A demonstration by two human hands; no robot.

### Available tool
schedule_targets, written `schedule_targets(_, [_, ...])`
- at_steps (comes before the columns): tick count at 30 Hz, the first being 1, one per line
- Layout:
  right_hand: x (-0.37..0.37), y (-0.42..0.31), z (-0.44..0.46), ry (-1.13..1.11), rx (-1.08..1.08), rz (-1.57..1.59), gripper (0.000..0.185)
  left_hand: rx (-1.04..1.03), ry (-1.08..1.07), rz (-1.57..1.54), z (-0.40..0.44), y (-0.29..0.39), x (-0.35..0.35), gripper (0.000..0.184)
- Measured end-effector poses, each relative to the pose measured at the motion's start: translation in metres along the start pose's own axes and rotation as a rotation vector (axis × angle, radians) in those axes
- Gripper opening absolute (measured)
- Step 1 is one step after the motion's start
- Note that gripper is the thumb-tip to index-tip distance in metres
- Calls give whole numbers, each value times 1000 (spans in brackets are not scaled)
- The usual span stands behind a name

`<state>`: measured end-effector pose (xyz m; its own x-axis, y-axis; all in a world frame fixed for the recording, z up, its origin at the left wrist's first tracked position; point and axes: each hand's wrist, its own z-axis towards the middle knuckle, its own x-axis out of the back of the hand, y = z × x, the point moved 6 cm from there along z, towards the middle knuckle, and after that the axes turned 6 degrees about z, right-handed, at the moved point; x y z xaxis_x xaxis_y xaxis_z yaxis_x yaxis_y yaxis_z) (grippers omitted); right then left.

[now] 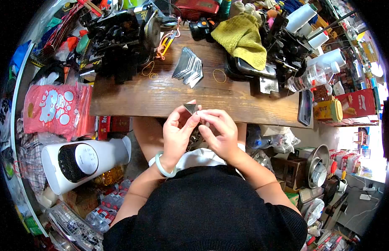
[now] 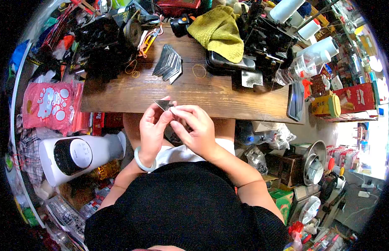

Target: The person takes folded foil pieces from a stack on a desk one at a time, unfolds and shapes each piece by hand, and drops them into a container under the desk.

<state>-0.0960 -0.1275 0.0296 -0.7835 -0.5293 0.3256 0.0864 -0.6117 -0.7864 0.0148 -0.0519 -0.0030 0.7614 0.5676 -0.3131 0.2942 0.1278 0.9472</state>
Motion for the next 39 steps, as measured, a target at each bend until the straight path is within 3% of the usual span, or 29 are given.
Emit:
schedule_targets(5, [0, 13, 0, -35, -326, 310, 20, 2, -31, -2, 2, -2, 5, 42])
schedule_targets(10, [-1, 20, -3, -103, -351, 368, 19, -5, -17, 16, 3, -3, 10, 41])
schedule_targets(12, [-3, 27, -6, -134, -511, 523, 18, 29, -43, 11, 3, -3, 10, 41])
schedule_targets(16, [-7, 33, -10, -154, -621, 610, 14, 75, -58, 47, 2, -3, 11, 43])
schedule_targets(18, [6, 6, 6, -55, -101, 31, 7, -17, -16, 164, 1, 4, 9, 44])
schedule_targets(19, [7, 3, 9, -54, -101, 30, 7, -17, -16, 163, 1, 7, 6, 44])
schedule_targets(21, [9, -16, 11, -40, 160, -340, 11, -105, 34, 352, 0, 19, 3, 43])
schedule_targets(23, [6, -14, 9, -38, 151, -373, 16, -131, -3, 442, 3, 7, 9, 39])
schedule_targets(25, [4, -21, 11, 39, 273, -363, 21, -142, 18, 308, 6, 5, 10, 35])
schedule_targets(27, [2, -22, 13, 68, 205, -342, 33, -124, 41, 216, 4, 4, 3, 32])
schedule_targets(30, [1, -16, 10, 108, 133, -334, 34, -128, -50, 83, -2, 10, -8, 31])
schedule_targets(32, [6, 11, 2, 266, -192, 154, 35, -68, -33, 3, -7, 8, -11, 31])
schedule_targets(33, [11, 14, 2, 289, -142, 179, 37, -7, -13, -78, -8, 6, -11, 31])
schedule_targets(35, [8, 34, -10, 345, -338, 384, 32, -28, -5, -70, -7, 6, -10, 34])
schedule_targets(36, [2, 34, -13, 383, -466, 717, 26, -55, 71, 26, -7, 8, -7, 35])
schedule_targets(39, [6, 39, -17, 371, -423, 672, 24, -151, 215, 90, -2, 0, 9, 33])
